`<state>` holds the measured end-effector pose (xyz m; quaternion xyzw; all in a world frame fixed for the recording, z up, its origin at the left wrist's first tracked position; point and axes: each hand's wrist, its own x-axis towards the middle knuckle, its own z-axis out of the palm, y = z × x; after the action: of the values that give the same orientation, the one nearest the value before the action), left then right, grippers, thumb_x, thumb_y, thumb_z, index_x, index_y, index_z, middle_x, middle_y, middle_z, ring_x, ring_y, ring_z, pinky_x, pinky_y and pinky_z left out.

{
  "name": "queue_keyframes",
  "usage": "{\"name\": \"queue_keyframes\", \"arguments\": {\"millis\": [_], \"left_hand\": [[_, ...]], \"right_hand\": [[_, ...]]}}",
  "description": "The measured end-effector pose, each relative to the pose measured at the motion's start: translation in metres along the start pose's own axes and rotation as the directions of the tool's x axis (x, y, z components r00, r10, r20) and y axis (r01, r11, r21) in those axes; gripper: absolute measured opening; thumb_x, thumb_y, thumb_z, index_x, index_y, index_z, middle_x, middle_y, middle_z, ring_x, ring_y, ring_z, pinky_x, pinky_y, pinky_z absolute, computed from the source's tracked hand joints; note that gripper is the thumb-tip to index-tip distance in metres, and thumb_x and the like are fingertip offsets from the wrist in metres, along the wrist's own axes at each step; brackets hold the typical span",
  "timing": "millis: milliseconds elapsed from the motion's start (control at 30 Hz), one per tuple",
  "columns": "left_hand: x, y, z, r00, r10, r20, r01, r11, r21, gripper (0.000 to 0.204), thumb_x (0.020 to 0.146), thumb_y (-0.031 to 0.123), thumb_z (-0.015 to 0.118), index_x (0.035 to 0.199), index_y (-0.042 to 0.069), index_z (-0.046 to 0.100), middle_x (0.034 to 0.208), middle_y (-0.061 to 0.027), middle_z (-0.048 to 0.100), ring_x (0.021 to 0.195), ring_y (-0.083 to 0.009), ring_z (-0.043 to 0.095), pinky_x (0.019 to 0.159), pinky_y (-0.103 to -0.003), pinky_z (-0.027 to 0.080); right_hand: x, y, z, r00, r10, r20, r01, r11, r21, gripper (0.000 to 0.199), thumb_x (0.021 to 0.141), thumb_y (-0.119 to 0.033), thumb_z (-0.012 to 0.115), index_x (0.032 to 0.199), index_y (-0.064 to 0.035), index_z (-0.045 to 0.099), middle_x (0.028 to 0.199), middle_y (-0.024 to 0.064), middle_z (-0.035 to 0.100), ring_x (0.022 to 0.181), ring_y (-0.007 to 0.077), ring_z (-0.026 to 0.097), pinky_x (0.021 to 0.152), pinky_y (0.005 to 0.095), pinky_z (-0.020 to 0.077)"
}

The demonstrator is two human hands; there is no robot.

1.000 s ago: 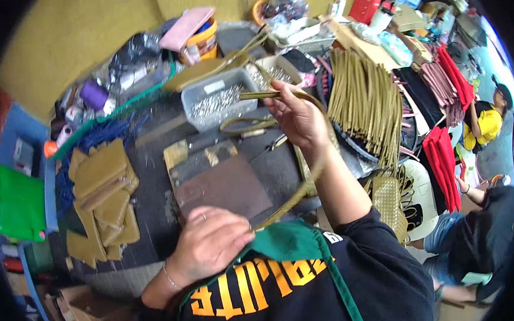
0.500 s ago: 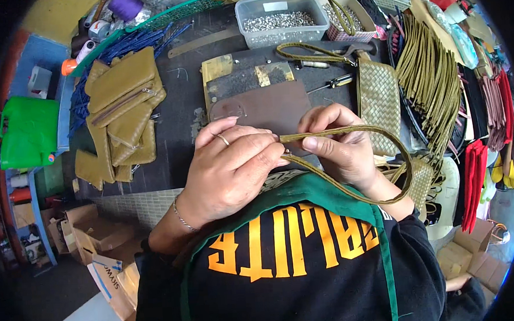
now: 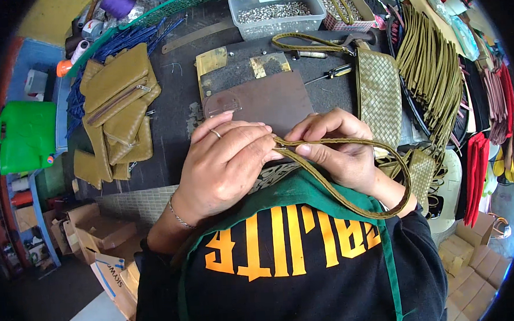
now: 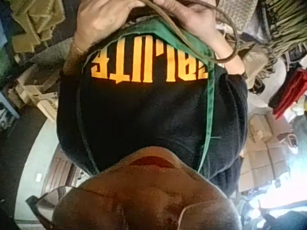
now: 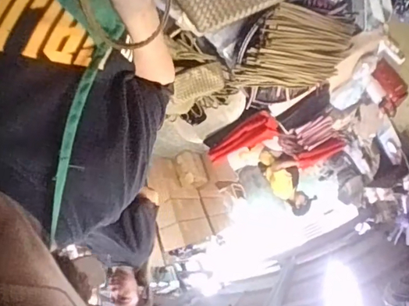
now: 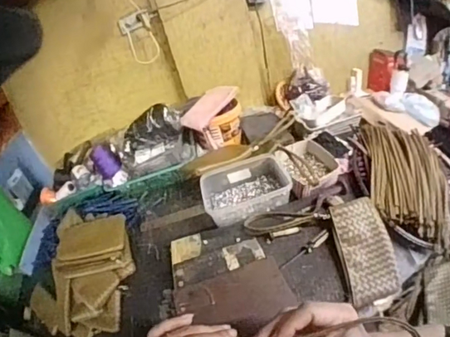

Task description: The person attaches a leather strap to a pouch by threading the strap through a metal ring and weaving the end into the strap itself. They repeat the action with another strap, picking up components from a work table covered in leather pieces and hardware.

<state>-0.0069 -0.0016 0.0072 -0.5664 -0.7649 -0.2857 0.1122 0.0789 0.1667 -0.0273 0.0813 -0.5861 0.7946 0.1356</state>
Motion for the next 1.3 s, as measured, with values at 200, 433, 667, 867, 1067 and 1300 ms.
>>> {"name": "queue_keyframes", "arguments": {"millis": [200,433,667,867,1067,1300], "left_hand": [[-0.005,0.000,0.005,0.996,-0.080,0.040,0.082,0.996,-0.047,0.020,0.067,0.013,0.065,0.086,0.008,0.060,0.085,-0.0002,0.059,0.079,-0.0146,0.058,0.084,-0.035,0.040],[-0.003,0.000,0.008,0.999,0.004,0.042,-0.004,1.000,-0.011,0.018,0.069,0.016,0.064,0.086,0.009,0.060,0.082,-0.0003,0.059,0.075,-0.0136,0.056,0.082,-0.032,0.040],[0.000,0.000,0.009,0.999,-0.019,0.041,0.022,0.998,-0.060,0.014,0.071,0.013,0.062,0.084,0.010,0.059,0.080,-0.0003,0.058,0.075,-0.0146,0.056,0.082,-0.032,0.039],[0.003,0.005,0.003,0.982,-0.072,0.172,0.078,0.997,-0.027,0.013,0.072,0.013,0.060,0.084,0.009,0.058,0.080,-0.0019,0.056,0.074,-0.0170,0.056,0.083,-0.034,0.038],[0.000,0.003,0.010,0.994,-0.081,0.071,0.085,0.995,-0.054,0.013,0.072,0.014,0.061,0.083,0.009,0.058,0.079,-0.0022,0.056,0.075,-0.0168,0.056,0.081,-0.033,0.038],[-0.005,0.003,0.024,0.995,0.068,-0.066,-0.067,0.998,0.021,0.016,0.068,0.013,0.064,0.081,0.007,0.059,0.076,-0.0010,0.055,0.074,-0.0142,0.055,0.077,-0.030,0.039]], "right_hand": [[-0.003,0.001,0.000,0.998,0.059,-0.014,-0.060,0.998,-0.027,0.008,0.077,0.002,0.058,0.081,0.0012,0.051,0.084,0.0128,0.061,0.078,0.0118,0.058,0.068,0.0230,0.0477],[-0.004,0.001,-0.007,0.997,0.025,0.077,-0.009,0.980,-0.201,0.013,0.076,0.002,0.058,0.087,0.0014,0.052,0.087,0.0090,0.058,0.078,0.0114,0.057,0.068,0.0215,0.0466],[-0.006,0.018,0.003,0.997,-0.079,0.002,0.079,0.995,-0.053,0.029,0.075,0.003,0.060,0.102,-0.0009,0.052,0.098,0.0090,0.050,0.080,0.0127,0.055,0.066,0.0219,0.0458],[-0.003,0.019,0.000,0.963,-0.258,0.071,0.262,0.855,-0.448,0.023,0.072,0.001,0.063,0.094,-0.0008,0.056,0.083,0.0093,0.055,0.075,0.0174,0.055,0.064,0.0254,0.0451],[0.002,0.017,-0.002,0.964,-0.246,0.105,0.265,0.823,-0.502,0.020,0.070,-0.001,0.065,0.088,-0.0016,0.055,0.081,0.0093,0.057,0.073,0.0204,0.056,0.062,0.0272,0.0449],[0.000,0.030,-0.004,0.820,-0.546,0.173,0.538,0.631,-0.559,0.022,0.066,0.004,0.064,0.085,0.0007,0.054,0.079,0.0102,0.055,0.071,0.0212,0.056,0.060,0.0284,0.0461]]}}
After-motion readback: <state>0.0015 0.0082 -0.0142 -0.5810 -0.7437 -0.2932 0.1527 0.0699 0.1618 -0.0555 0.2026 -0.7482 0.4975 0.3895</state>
